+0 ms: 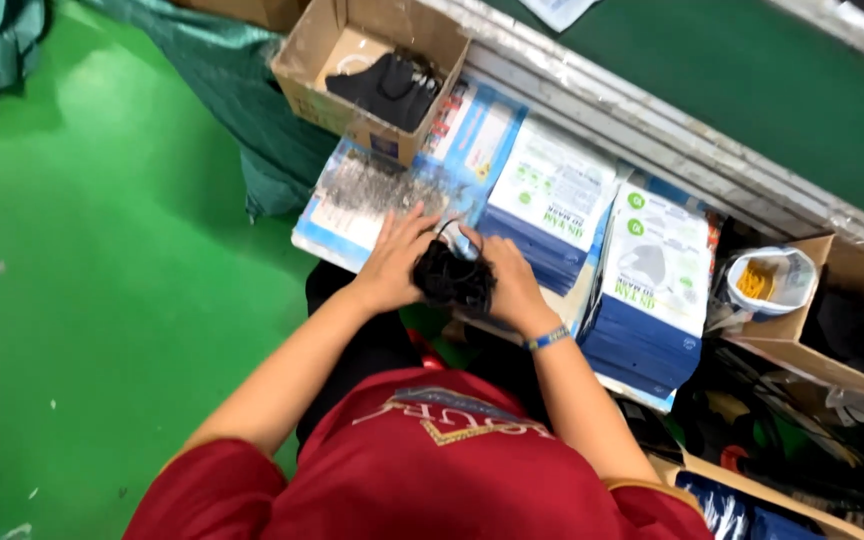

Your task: The person is sorting and packaging black face masks into plastic sleeves on an assembly line.

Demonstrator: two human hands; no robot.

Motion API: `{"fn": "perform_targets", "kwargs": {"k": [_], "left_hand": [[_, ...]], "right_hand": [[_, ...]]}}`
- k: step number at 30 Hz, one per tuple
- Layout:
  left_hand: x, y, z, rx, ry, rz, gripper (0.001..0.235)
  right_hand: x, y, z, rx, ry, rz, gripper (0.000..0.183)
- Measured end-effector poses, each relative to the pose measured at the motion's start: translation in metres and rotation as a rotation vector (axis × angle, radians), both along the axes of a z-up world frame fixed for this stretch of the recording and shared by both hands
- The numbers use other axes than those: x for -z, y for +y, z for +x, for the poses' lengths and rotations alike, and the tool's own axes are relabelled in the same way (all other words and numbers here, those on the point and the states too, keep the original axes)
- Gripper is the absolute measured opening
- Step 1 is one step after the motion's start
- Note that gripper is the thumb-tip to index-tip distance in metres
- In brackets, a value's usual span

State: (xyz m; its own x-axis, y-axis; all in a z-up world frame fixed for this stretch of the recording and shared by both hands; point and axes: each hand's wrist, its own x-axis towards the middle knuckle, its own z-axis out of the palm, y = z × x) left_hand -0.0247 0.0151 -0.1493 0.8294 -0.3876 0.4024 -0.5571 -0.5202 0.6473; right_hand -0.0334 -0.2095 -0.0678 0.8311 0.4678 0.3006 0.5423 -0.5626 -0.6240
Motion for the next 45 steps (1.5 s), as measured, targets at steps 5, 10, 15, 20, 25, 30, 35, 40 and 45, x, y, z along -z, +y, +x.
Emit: {"fn": "perform_targets", "kwargs": {"k": [5, 10, 15, 20, 25, 30, 35, 40, 45], "left_hand": [[-0.012, -0.002, -0.009, 0.079, 0.02, 0.089, 0.079], [-0.044, 0.002, -0.009, 0.058, 0.221, 0.241, 0.094], [-0.041, -0.012, -0.004, 0.083, 0.16, 0.101, 0.131], [-0.041, -0.011, 0.003, 0.083, 0.139, -0.007, 0.13], [-0.015, -0.016, 0.002, 0.086, 0.08, -0.014, 0.104], [-0.01, -0.019, 0.0, 0.039, 0.146, -0.108, 0.091], [-0.001, -0.018, -0.006, -0.051, -0.279, 0.17, 0.082], [-0.04, -0.017, -0.004, 0.049, 0.453, -0.222, 0.09], [-0.063, -0.03, -0.008, 0.012, 0.531, -0.537, 0.066]], "right_hand": [[0.047, -0.029, 0.009, -0.004, -0.047, -0.098, 0.037], [0.038, -0.035, 0.006, 0.051, 0.019, -0.019, 0.044], [0.048, -0.031, 0.012, 0.051, -0.002, 0.02, 0.041], [0.028, -0.016, 0.01, -0.084, 0.023, 0.23, 0.073], [0.084, -0.035, 0.018, 0.108, 0.291, 0.279, 0.059], [0.04, -0.016, 0.012, 0.172, 0.278, 0.163, 0.057], [0.051, -0.021, 0.011, -0.122, -0.28, 0.095, 0.051], [0.113, -0.057, 0.014, 0.005, 0.445, 0.423, 0.035], [0.057, -0.034, -0.001, 0.085, 0.885, 0.939, 0.045]]}}
